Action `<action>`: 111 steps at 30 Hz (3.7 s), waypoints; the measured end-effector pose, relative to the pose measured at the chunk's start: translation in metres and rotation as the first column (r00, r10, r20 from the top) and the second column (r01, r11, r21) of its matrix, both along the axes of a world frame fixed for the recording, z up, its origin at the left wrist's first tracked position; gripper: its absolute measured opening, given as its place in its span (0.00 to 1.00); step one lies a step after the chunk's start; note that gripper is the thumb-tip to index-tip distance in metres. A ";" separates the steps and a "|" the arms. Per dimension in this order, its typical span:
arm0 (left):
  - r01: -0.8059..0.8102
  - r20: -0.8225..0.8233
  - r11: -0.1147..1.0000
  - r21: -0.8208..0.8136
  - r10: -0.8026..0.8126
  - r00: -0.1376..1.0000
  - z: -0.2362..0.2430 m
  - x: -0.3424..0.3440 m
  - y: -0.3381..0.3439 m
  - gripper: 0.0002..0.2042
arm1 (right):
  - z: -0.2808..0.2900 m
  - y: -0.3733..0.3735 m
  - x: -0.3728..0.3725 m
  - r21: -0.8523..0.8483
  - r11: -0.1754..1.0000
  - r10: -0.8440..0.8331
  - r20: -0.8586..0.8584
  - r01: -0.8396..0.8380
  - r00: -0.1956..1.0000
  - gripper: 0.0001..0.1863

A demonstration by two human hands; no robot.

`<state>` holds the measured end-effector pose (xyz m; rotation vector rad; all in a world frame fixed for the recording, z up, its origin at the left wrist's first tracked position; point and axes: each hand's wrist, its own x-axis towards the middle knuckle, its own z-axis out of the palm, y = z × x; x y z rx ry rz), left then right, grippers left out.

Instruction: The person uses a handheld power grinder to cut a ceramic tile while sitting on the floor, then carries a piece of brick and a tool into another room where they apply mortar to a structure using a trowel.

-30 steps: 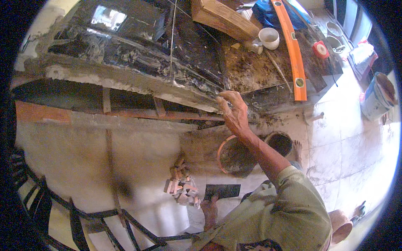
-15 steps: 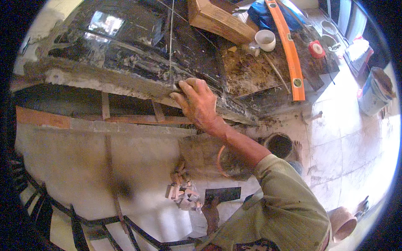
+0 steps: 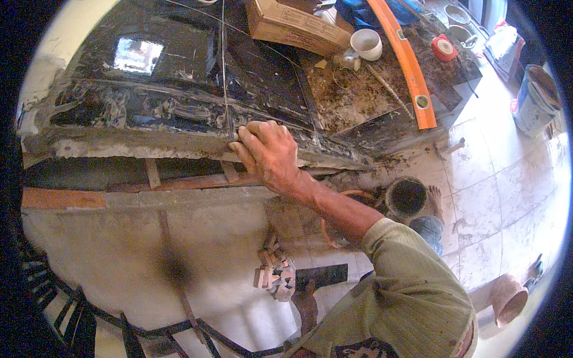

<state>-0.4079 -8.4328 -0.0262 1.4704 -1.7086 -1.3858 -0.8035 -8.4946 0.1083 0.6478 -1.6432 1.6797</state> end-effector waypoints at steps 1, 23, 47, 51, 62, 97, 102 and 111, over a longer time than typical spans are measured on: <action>0.002 0.005 1.000 0.005 -0.002 1.000 -0.001 -0.001 -0.002 0.10 | -0.001 -0.001 -0.001 0.005 1.000 -0.004 0.000 0.004 1.000 0.17; 0.047 0.036 0.999 0.015 -0.047 0.998 0.006 -0.008 -0.006 0.12 | 0.002 -0.010 0.002 0.065 0.991 -0.116 -0.054 0.120 0.992 0.19; 0.053 0.172 0.997 0.053 -0.061 0.983 0.008 -0.024 0.016 0.13 | -0.123 0.098 0.070 0.409 0.810 0.289 0.344 -0.420 0.893 0.20; -0.003 0.001 0.996 0.090 0.003 1.000 0.015 -0.057 0.016 0.13 | -0.159 0.139 0.093 0.388 0.690 0.445 0.439 -0.611 0.781 0.23; 0.141 -0.004 0.977 0.159 -0.142 0.990 0.066 -0.144 0.046 0.13 | -0.152 0.190 0.063 0.051 -0.017 0.767 0.641 -0.999 0.019 0.39; -0.266 -0.260 0.526 -0.808 0.088 0.962 0.157 -0.366 -0.066 0.15 | -0.192 0.295 -0.068 -0.446 0.090 0.344 0.853 -0.891 -0.392 0.21; -0.290 -0.302 0.430 -0.855 0.041 0.952 0.160 -0.370 -0.070 0.11 | -0.187 0.289 -0.073 -0.438 0.098 0.343 0.858 -0.894 -0.382 0.20; -0.355 -0.420 0.613 -0.706 0.040 0.906 0.159 -0.362 -0.074 0.12 | -0.188 0.293 -0.067 -0.408 0.150 0.381 0.864 -0.901 -0.328 0.19</action>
